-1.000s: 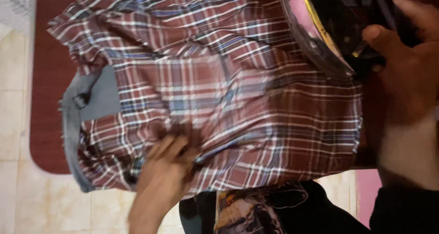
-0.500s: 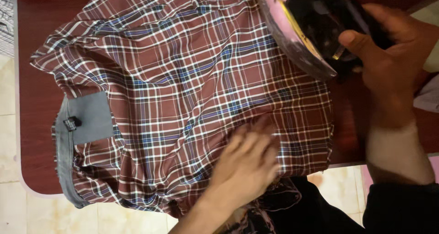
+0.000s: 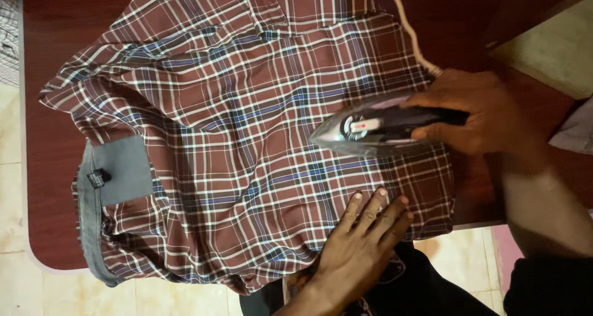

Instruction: The person irons a plaid shirt on a wooden table using a handheld electric iron. They smooth the fabric with one hand while moving the iron with the other, focusing on the main body and sleeves. The person also buttons the shirt collar during the process.

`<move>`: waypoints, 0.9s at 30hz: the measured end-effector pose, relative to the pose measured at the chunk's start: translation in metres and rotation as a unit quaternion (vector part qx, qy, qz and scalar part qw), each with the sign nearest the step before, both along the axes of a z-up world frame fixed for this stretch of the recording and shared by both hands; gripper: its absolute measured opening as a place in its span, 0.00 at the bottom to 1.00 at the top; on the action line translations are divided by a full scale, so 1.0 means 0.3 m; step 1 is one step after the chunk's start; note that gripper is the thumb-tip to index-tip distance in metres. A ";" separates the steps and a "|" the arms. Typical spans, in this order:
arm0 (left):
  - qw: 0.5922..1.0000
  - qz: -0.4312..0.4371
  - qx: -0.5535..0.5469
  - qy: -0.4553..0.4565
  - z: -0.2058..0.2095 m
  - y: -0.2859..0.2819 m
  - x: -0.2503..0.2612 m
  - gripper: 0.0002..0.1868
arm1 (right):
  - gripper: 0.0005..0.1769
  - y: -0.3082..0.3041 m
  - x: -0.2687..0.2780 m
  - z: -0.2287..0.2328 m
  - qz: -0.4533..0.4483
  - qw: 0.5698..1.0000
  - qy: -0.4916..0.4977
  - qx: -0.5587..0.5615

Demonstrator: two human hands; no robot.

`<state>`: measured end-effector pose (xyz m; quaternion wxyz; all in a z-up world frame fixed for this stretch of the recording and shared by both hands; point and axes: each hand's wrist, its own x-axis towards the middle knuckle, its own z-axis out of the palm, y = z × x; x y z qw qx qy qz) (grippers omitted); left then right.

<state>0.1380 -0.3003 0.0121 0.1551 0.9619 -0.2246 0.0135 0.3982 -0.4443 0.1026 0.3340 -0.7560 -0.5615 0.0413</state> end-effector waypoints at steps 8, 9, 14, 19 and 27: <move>0.995 0.019 -0.088 -0.033 0.004 0.003 -0.022 0.32 | 0.24 0.041 -0.025 0.017 -0.050 0.999 -0.006 -0.018; 0.994 0.021 -0.100 -0.036 0.000 0.001 -0.020 0.32 | 0.23 0.044 -0.023 0.015 -0.049 0.999 -0.015 -0.006; 0.985 0.054 -0.164 -0.011 -0.002 -0.020 -0.020 0.29 | 0.24 0.012 -0.007 0.011 -0.004 0.997 0.061 -0.038; 0.981 0.058 -0.186 0.017 0.000 -0.052 -0.030 0.25 | 0.22 -0.003 -0.001 0.007 -0.038 0.998 0.032 -0.045; 0.991 0.013 -0.133 -0.005 -0.001 -0.031 -0.030 0.27 | 0.20 0.020 0.016 -0.002 -0.227 0.972 0.053 -0.011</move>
